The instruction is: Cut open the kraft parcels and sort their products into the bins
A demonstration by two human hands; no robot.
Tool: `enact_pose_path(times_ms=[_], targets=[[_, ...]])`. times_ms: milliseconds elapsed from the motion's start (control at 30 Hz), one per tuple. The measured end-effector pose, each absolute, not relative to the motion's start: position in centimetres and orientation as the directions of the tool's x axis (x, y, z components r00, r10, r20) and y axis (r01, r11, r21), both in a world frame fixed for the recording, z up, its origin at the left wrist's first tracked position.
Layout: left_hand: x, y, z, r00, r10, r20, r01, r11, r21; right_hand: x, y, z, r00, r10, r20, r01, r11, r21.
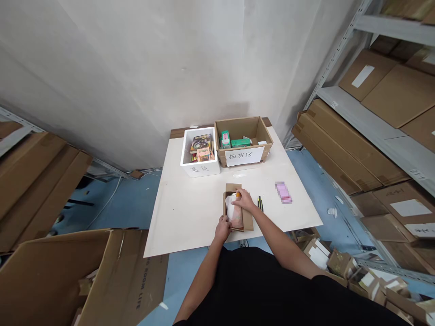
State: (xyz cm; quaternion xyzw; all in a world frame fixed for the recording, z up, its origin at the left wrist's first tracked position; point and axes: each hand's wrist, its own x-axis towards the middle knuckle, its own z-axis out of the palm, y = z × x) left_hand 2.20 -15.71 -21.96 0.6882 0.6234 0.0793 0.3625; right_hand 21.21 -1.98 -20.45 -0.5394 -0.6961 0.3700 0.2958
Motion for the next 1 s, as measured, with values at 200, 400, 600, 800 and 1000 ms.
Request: enact_pose_path(times_ms=[200, 400, 600, 800, 1000], targets=[[1.2, -17.0, -22.4, 0.185, 0.964, -0.193, 0.767, -0.019, 0.641, 21.2, -0.9, -21.0, -0.116, 0.981, -0.155, 0.726, -0.023, -0.688], [0.5, -15.4, -22.7, 0.108, 0.893, -0.436, 0.797, 0.185, 0.576, 20.0, 0.4, -21.0, -0.117, 0.965, -0.233, 0.802, -0.047, -0.596], [0.2, -14.5, -22.6, 0.095, 0.917, -0.388, 0.811, 0.154, 0.564, 21.9, 0.4, -20.7, -0.175, 0.983, -0.052, 0.574, 0.059, -0.817], [-0.5, -13.6, -22.1, 0.076, 0.948, -0.309, 0.784, 0.135, 0.606, 22.7, 2.9, -19.4, -0.123, 0.984, -0.132, 0.327, -0.085, -0.941], [-2.2, -13.3, -21.2, 0.094, 0.979, -0.183, 0.656, 0.077, 0.751, 22.9, 5.5, -17.7, -0.164, 0.959, -0.230, -0.008, -0.234, -0.972]])
